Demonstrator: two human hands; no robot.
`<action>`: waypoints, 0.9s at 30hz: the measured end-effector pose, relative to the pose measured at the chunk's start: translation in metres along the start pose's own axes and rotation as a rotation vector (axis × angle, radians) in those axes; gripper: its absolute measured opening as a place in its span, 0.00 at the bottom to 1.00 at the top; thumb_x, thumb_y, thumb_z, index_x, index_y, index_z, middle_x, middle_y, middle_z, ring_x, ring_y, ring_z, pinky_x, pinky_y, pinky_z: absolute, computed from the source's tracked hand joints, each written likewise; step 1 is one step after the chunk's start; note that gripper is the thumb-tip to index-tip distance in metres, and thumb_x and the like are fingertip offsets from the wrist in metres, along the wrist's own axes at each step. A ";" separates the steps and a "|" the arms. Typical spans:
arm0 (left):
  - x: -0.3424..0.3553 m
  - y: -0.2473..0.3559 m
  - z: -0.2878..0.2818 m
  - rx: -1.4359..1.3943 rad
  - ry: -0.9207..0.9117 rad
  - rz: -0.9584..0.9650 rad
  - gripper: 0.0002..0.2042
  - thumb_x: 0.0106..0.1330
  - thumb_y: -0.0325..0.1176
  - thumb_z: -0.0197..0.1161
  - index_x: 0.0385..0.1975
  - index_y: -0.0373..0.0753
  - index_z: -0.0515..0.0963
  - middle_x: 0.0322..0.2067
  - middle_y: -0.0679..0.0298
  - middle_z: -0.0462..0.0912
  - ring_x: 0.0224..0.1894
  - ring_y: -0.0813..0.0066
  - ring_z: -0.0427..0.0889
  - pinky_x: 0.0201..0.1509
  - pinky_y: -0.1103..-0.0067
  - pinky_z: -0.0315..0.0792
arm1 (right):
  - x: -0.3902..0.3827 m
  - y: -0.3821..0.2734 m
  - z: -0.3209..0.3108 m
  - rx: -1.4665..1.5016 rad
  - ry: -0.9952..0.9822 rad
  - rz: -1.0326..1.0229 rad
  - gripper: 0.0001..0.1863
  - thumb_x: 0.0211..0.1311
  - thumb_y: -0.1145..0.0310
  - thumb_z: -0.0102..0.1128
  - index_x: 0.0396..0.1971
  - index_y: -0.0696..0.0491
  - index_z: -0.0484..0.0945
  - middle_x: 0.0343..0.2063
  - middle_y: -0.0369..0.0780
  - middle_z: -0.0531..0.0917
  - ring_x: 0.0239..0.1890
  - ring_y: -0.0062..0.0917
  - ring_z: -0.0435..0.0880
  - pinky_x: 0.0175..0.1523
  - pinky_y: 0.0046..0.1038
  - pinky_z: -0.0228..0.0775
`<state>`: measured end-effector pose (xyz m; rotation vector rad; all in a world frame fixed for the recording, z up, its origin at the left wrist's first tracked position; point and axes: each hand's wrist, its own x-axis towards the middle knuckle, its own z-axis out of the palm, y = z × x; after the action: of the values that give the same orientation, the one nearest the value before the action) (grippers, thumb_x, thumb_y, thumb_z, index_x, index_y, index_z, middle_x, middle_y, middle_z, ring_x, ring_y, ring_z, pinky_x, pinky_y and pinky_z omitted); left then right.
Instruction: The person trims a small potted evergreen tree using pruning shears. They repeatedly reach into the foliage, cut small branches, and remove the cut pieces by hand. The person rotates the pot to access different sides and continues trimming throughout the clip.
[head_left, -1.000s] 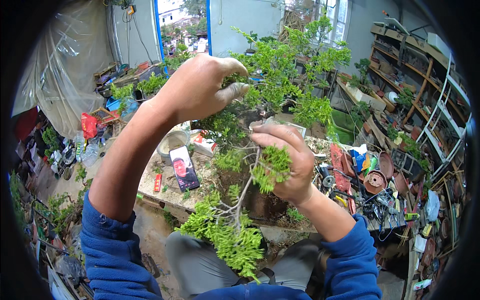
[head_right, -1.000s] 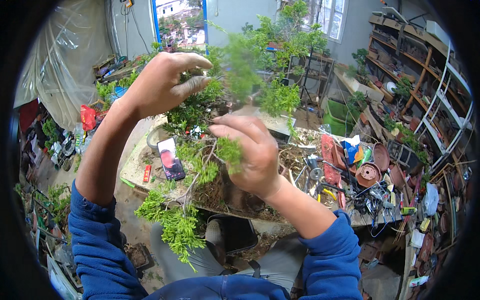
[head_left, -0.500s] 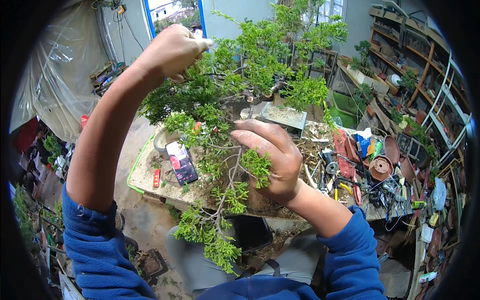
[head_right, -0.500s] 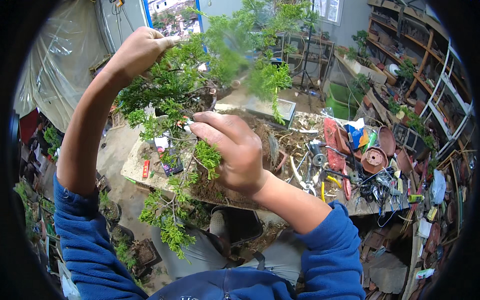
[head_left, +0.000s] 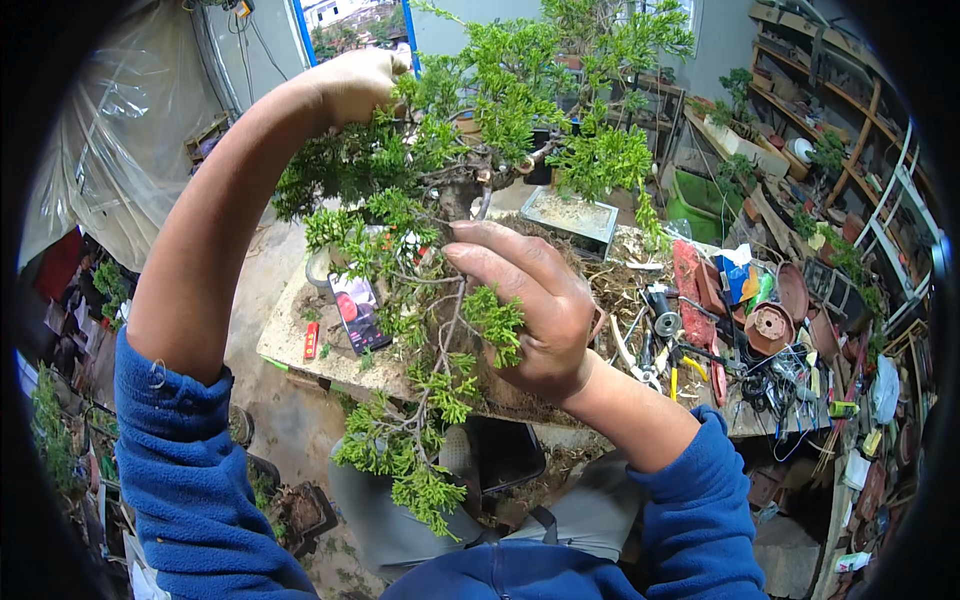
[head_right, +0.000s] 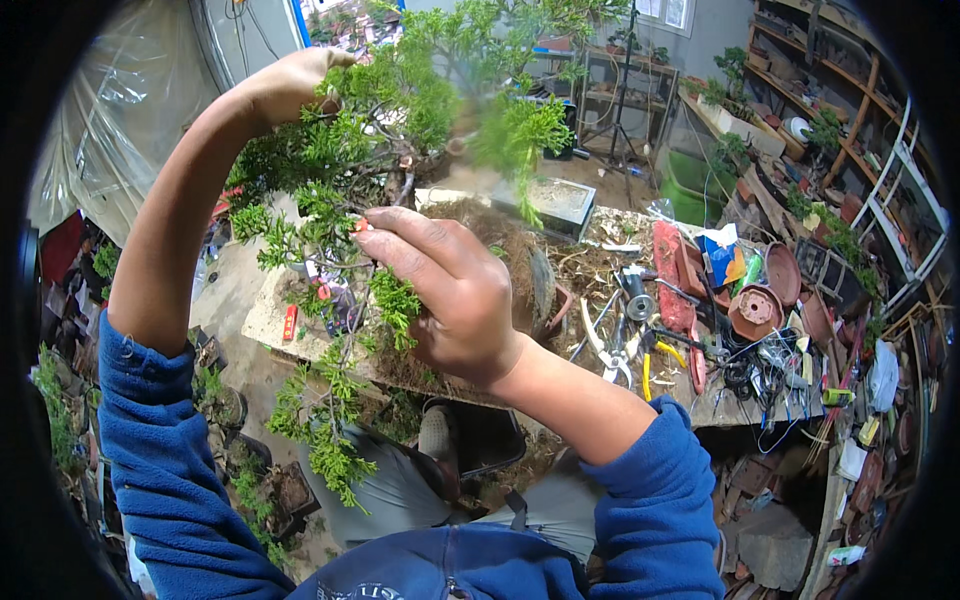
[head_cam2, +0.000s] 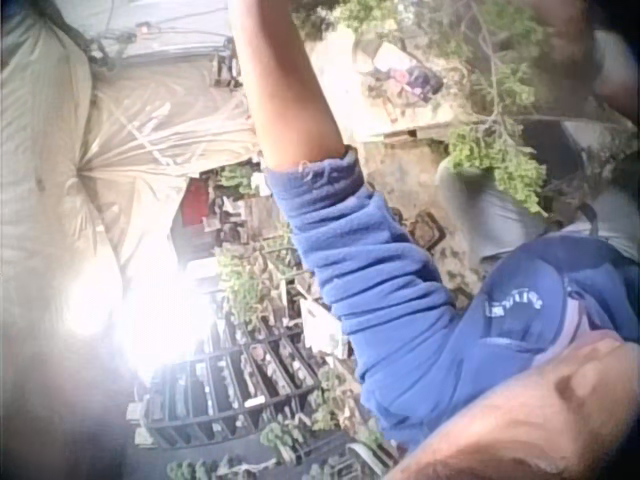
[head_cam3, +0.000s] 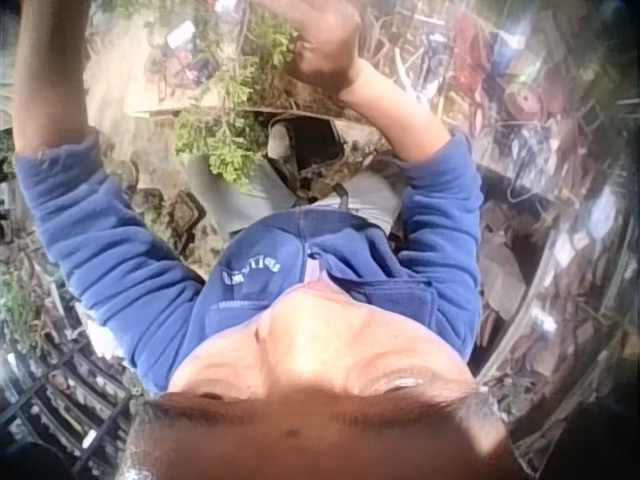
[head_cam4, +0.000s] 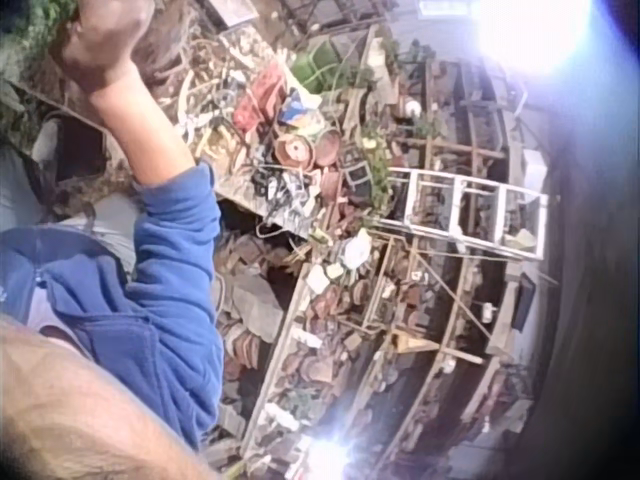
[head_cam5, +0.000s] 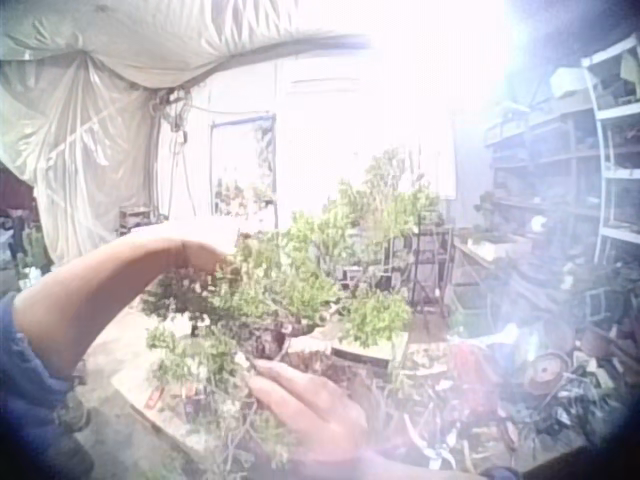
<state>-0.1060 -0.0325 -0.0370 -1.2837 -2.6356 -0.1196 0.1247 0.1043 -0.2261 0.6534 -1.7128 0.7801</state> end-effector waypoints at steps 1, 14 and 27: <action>0.002 -0.004 0.005 -0.016 0.128 0.029 0.24 0.55 0.27 0.63 0.54 0.28 0.77 0.46 0.48 0.83 0.48 0.64 0.79 0.54 0.69 0.71 | 0.000 0.000 0.000 0.010 0.005 -0.001 0.28 0.46 0.79 0.56 0.53 0.56 0.84 0.54 0.48 0.85 0.49 0.43 0.86 0.56 0.39 0.78; -0.010 -0.013 0.012 -1.307 0.464 -0.061 0.30 0.63 0.27 0.67 0.66 0.29 0.69 0.55 0.52 0.80 0.54 0.62 0.82 0.58 0.71 0.73 | -0.003 0.000 -0.003 -0.036 -0.057 0.002 0.24 0.54 0.75 0.56 0.53 0.59 0.84 0.55 0.51 0.84 0.56 0.43 0.86 0.61 0.37 0.78; -0.034 -0.028 0.009 -1.562 0.398 0.143 0.19 0.67 0.30 0.67 0.56 0.31 0.80 0.48 0.56 0.86 0.54 0.63 0.84 0.61 0.71 0.72 | -0.006 0.000 -0.007 0.022 -0.101 0.033 0.27 0.63 0.57 0.60 0.56 0.61 0.82 0.58 0.53 0.81 0.61 0.46 0.82 0.65 0.39 0.73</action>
<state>-0.1086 -0.0744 -0.0526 -1.3915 -1.7841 -2.3795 0.1306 0.1102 -0.2308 0.6913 -1.8124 0.8018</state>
